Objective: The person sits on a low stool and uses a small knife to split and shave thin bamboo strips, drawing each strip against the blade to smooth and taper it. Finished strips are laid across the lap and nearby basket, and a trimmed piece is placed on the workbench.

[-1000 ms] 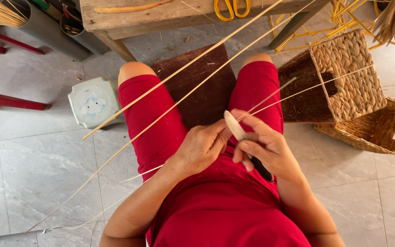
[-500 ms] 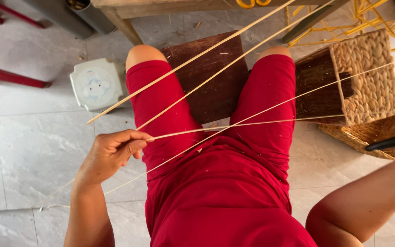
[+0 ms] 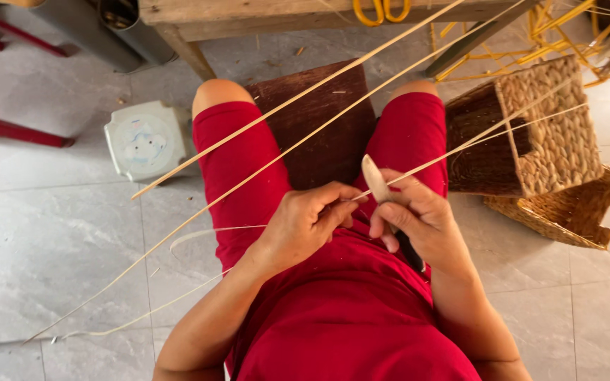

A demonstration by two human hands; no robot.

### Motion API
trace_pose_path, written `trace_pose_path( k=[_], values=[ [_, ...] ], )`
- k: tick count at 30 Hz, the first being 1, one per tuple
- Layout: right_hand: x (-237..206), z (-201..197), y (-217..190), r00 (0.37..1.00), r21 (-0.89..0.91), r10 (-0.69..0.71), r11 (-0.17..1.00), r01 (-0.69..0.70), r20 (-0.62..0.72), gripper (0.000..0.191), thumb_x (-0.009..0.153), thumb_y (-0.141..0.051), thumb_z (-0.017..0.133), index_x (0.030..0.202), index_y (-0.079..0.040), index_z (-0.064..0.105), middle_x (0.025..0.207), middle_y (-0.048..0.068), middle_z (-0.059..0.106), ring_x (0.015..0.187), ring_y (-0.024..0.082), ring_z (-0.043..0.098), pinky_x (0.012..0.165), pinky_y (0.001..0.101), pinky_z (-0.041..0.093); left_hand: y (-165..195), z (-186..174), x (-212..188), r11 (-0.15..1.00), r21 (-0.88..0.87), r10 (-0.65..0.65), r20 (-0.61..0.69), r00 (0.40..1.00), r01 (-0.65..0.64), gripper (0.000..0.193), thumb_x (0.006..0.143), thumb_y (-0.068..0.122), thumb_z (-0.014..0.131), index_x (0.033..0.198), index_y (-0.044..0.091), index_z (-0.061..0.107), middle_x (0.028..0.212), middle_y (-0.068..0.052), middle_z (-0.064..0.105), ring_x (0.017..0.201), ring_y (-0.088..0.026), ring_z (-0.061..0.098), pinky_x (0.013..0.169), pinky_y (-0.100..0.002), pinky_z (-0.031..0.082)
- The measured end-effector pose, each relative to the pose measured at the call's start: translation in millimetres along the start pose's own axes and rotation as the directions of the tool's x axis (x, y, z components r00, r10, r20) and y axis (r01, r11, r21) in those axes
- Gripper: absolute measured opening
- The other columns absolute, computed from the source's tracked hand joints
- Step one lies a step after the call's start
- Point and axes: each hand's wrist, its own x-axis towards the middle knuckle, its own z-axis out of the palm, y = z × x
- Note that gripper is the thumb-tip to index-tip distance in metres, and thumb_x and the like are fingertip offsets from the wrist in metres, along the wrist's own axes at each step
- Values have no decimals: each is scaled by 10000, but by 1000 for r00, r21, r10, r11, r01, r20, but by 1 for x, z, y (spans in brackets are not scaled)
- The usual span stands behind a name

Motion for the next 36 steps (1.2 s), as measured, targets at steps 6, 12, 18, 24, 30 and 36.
trace_pose_path(
  k=[6,12,18,24,30,36],
  values=[
    [-28,-112,-9,846,7,-352,922,387,-401,289,1098,-30,596,1387,-32,606,749,124,657,475,105,519,416,234,371,-24,-46,-35,965,108,-228,-95,969,237,214,973,119,665,1164,108,760,760,-31,754,598,-53,637,512,-220,532],
    [-50,-237,-33,736,11,-158,976,219,-659,287,1060,-74,600,1338,-7,581,739,114,658,478,109,522,411,235,385,-26,-93,-74,943,213,-192,-284,939,257,169,965,100,668,1099,64,764,767,-26,768,550,-57,623,492,-219,513],
    [-26,-148,-8,812,-72,-115,993,90,-572,304,1022,-119,604,1289,19,556,730,103,658,480,113,526,405,236,398,-17,-62,-46,977,45,-188,-278,942,208,169,997,87,637,1108,46,757,764,-45,756,511,-53,615,436,-221,485],
    [7,-24,14,987,22,133,991,-131,-93,455,993,-74,587,1443,-32,533,717,95,669,498,99,537,443,210,437,-1,-22,-5,972,77,-216,-58,975,220,189,1011,137,616,1137,66,736,741,-33,756,481,-60,617,445,-215,495],
    [20,-30,5,991,135,36,991,-19,-128,329,1048,-93,591,1356,24,581,737,102,645,524,115,531,472,219,436,-11,-37,-13,962,63,-264,-10,964,264,217,1009,134,593,1168,86,733,768,-14,765,525,-47,622,457,-204,486],
    [16,-59,3,961,152,-15,987,59,-276,325,1067,-91,615,1371,21,588,766,100,638,536,119,518,490,240,438,-30,-74,-53,954,-16,-300,-13,954,300,194,1014,127,606,1105,44,756,754,-20,752,542,-44,619,475,-191,510]
  ],
)
